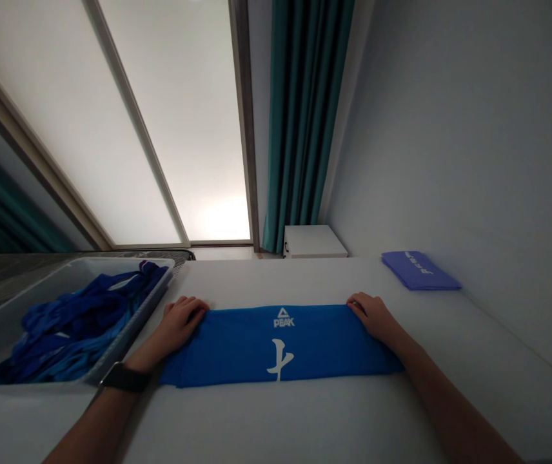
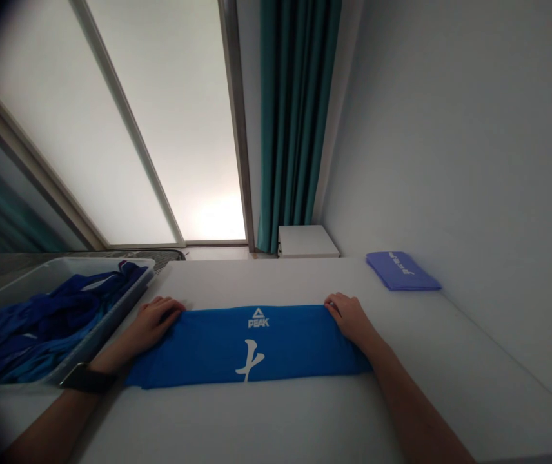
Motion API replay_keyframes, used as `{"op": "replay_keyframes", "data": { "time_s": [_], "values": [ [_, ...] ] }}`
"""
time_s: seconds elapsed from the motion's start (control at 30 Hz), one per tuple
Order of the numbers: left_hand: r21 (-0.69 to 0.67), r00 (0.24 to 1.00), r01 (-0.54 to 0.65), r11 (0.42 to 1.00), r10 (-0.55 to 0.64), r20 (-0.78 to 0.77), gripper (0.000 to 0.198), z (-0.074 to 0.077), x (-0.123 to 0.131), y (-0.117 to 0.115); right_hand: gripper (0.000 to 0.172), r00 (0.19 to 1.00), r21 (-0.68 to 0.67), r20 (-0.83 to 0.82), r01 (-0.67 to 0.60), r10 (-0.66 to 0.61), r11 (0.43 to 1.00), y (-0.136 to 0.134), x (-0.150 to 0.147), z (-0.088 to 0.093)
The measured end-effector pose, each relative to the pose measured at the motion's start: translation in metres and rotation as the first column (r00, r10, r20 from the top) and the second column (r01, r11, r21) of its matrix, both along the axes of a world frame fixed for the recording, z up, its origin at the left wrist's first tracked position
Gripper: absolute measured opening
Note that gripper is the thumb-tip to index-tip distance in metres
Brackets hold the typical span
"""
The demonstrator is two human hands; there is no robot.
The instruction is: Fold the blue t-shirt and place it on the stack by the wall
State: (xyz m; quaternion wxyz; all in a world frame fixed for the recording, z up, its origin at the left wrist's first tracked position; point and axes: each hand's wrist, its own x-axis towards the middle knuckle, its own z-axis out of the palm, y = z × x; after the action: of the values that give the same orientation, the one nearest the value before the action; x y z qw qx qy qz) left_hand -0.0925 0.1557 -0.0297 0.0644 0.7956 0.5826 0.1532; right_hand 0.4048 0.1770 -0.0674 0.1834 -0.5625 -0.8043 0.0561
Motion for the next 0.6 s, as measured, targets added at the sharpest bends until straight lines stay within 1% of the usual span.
{"op": "replay_keyframes", "data": {
  "time_s": [0.1,0.17,0.23,0.3,0.4,0.47,0.53,0.6],
  "values": [
    [0.028,0.999,0.01,1.0,-0.009,-0.035,0.034,0.001,-0.001,-0.001,0.026,0.998,0.062,0.07,0.006,-0.011,0.998,-0.003,-0.004,0.006],
    [0.053,0.999,0.014,0.998,-0.013,-0.033,0.034,0.006,0.002,-0.001,0.027,0.996,0.113,0.092,0.001,-0.011,0.994,-0.006,-0.01,0.012],
    [0.089,0.999,0.027,0.996,-0.025,-0.021,0.035,0.014,0.01,-0.002,0.028,0.995,0.123,0.094,-0.029,0.017,0.992,-0.01,-0.022,0.02],
    [0.115,0.998,0.069,0.991,-0.068,-0.018,0.035,0.023,0.026,-0.002,0.028,0.991,0.079,0.095,-0.105,0.097,0.991,-0.013,-0.04,0.03],
    [0.109,0.979,0.204,0.973,-0.201,-0.037,0.034,0.031,0.061,0.0,0.027,0.969,0.021,0.105,-0.225,0.222,0.974,-0.014,-0.074,0.044],
    [0.105,0.96,0.278,0.955,-0.272,-0.062,0.033,0.031,0.086,0.002,0.026,0.96,0.004,0.112,-0.26,0.258,0.966,-0.013,-0.095,0.05],
    [0.093,0.937,0.344,0.935,-0.334,-0.107,0.03,0.027,0.108,0.005,0.026,0.956,-0.009,0.121,-0.269,0.268,0.963,-0.01,-0.112,0.053],
    [0.077,0.928,0.359,0.93,-0.347,-0.139,0.028,0.023,0.123,0.006,0.024,0.955,-0.022,0.137,-0.262,0.262,0.965,-0.008,-0.122,0.051]
  ]
}}
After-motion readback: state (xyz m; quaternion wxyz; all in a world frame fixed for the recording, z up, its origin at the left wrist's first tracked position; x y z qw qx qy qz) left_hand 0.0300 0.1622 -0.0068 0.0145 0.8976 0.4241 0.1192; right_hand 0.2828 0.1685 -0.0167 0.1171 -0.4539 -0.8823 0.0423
